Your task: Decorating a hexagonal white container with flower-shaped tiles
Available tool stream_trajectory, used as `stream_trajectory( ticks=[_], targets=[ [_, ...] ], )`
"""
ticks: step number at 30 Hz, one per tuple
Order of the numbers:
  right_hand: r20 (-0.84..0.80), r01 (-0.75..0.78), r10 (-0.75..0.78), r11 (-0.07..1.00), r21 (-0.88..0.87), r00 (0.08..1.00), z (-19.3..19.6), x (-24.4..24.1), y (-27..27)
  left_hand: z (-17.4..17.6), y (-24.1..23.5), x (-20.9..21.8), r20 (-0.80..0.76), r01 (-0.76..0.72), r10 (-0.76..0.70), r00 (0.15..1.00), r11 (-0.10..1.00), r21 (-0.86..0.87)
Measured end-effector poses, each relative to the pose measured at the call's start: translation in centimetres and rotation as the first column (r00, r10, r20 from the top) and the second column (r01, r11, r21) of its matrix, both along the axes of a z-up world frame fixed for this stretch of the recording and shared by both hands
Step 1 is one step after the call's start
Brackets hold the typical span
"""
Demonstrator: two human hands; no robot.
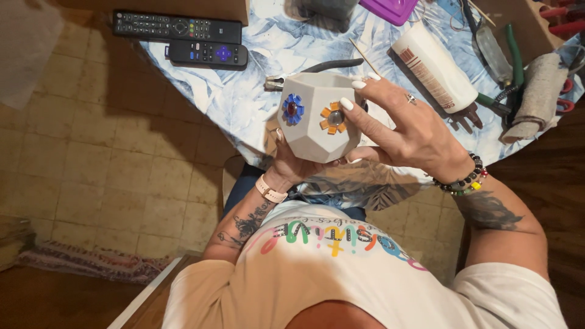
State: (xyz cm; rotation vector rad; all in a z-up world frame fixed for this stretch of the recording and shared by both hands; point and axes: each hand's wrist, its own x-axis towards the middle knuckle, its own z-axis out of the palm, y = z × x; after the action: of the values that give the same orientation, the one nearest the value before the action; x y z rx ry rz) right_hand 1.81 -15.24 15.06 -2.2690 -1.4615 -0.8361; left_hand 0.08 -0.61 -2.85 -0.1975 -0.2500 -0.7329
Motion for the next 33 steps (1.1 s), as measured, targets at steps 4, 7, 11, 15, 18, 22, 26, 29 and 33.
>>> stream_trajectory(
  ticks=[4,7,11,15,18,22,26,29,33],
  targets=[
    [0.010,-0.003,0.003,1.000,0.001,1.000,0.3,0.0,0.1,1.6,-0.1,0.0,0.017,-0.010,0.010,1.000,1.000,-0.001],
    [-0.011,0.000,0.000,1.000,0.006,1.000,0.4,-0.2,0.3,1.6,-0.1,-0.1,0.020,-0.014,0.014,1.000,1.000,0.016],
    [-0.176,0.027,-0.006,0.993,0.115,0.984,0.1,-0.6,0.1,0.4,0.0,-0.1,0.044,-0.018,0.018,0.999,1.000,0.010],
    [-0.390,0.101,-0.007,0.970,0.221,0.921,-0.5,-0.7,-0.8,0.7,0.0,-0.3,0.027,0.001,0.000,1.000,1.000,-0.020],
    [-0.443,0.135,-0.021,0.964,0.227,0.896,-0.1,-0.7,-0.6,1.4,-0.1,-0.2,0.035,-0.025,0.026,0.999,1.000,-0.011],
    [-0.542,0.147,-0.007,0.965,0.216,0.840,0.7,0.2,-1.1,0.9,0.1,-0.4,0.024,-0.022,0.022,0.999,1.000,0.021],
    [-0.695,-0.089,0.075,0.996,0.015,0.715,3.7,2.4,-1.3,-0.1,0.6,-0.6,0.014,0.000,-0.001,1.000,0.997,0.083],
    [-0.803,-0.271,-0.002,0.941,-0.204,0.596,5.4,4.4,-0.6,-1.1,0.8,-0.5,0.003,0.040,-0.041,0.999,0.994,0.106],
    [-0.907,-0.473,-0.189,0.802,-0.364,0.377,7.0,6.8,0.1,-2.2,1.0,-0.7,0.074,0.013,-0.030,0.997,0.975,0.222]
  ],
)
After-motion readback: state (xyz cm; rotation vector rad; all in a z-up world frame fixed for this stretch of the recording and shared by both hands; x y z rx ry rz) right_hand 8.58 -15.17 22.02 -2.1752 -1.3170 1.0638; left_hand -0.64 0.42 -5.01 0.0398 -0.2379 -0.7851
